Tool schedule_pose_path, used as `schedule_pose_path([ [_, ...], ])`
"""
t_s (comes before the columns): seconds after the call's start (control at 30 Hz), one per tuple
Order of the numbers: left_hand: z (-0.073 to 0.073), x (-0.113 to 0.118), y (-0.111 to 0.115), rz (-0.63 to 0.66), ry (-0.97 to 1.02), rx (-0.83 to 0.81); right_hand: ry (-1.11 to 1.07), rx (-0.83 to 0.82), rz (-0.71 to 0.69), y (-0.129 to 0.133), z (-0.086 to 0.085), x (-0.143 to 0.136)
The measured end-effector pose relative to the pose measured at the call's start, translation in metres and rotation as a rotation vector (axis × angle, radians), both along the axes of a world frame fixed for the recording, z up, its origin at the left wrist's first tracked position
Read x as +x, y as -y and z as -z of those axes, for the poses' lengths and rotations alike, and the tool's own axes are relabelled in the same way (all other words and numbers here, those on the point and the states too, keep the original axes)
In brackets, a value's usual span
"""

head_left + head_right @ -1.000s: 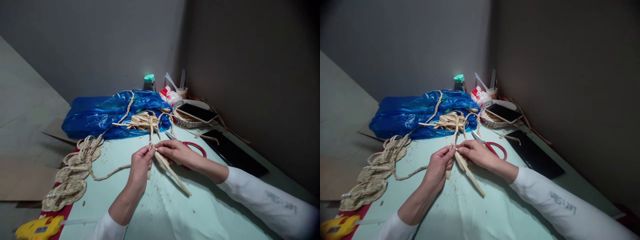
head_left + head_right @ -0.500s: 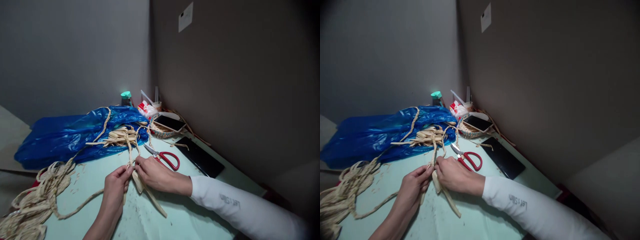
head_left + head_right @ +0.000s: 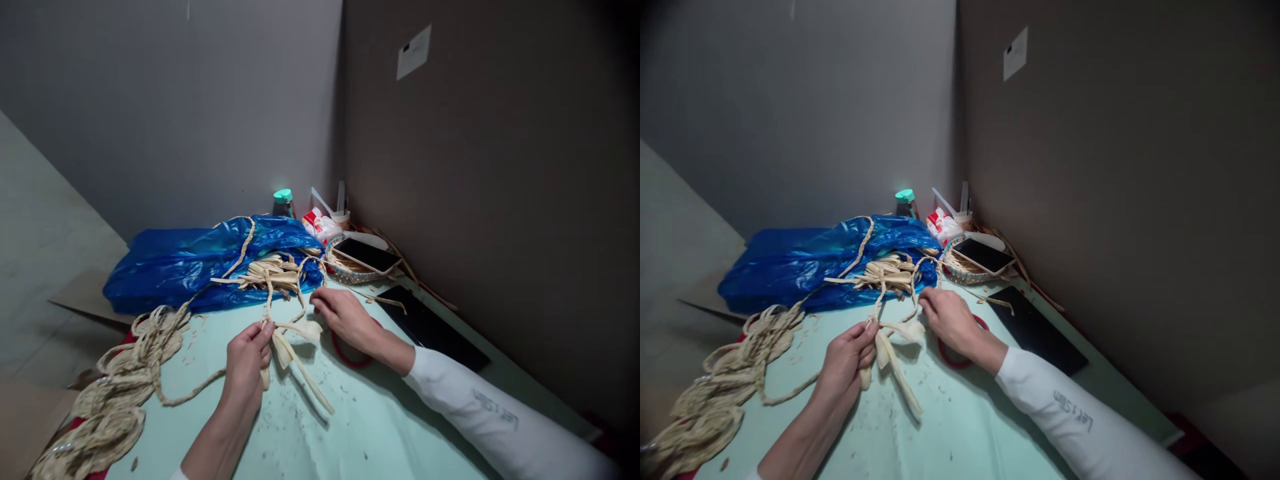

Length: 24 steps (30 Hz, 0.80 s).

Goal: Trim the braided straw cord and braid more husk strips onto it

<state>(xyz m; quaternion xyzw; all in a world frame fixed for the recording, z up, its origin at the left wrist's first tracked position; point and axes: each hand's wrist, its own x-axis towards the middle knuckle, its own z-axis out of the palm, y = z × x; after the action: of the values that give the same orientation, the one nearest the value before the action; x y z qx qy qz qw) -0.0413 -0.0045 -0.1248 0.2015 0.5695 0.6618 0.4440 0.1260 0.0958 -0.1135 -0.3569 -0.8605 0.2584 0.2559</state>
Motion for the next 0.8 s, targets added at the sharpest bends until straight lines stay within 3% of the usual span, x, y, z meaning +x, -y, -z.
schedule_pose_path([
  [0.13, 0.002, -0.001, 0.001, 0.025, 0.019, 0.0, 0.075, 0.159, 0.01, -0.007, 0.002, 0.004],
  [0.27, 0.001, 0.001, 0.002, -0.074, 0.021, 0.066, 0.175, 0.244, -0.081, -0.014, -0.003, -0.002],
  [0.53, 0.002, -0.001, -0.002, -0.144, 0.03, 0.074, 0.369, 0.412, -0.034, -0.049, -0.025, -0.066],
  [0.8, 0.004, 0.0, -0.003, -0.121, 0.0, 0.057, 0.366, 0.392, 0.027, -0.06, -0.017, -0.09],
])
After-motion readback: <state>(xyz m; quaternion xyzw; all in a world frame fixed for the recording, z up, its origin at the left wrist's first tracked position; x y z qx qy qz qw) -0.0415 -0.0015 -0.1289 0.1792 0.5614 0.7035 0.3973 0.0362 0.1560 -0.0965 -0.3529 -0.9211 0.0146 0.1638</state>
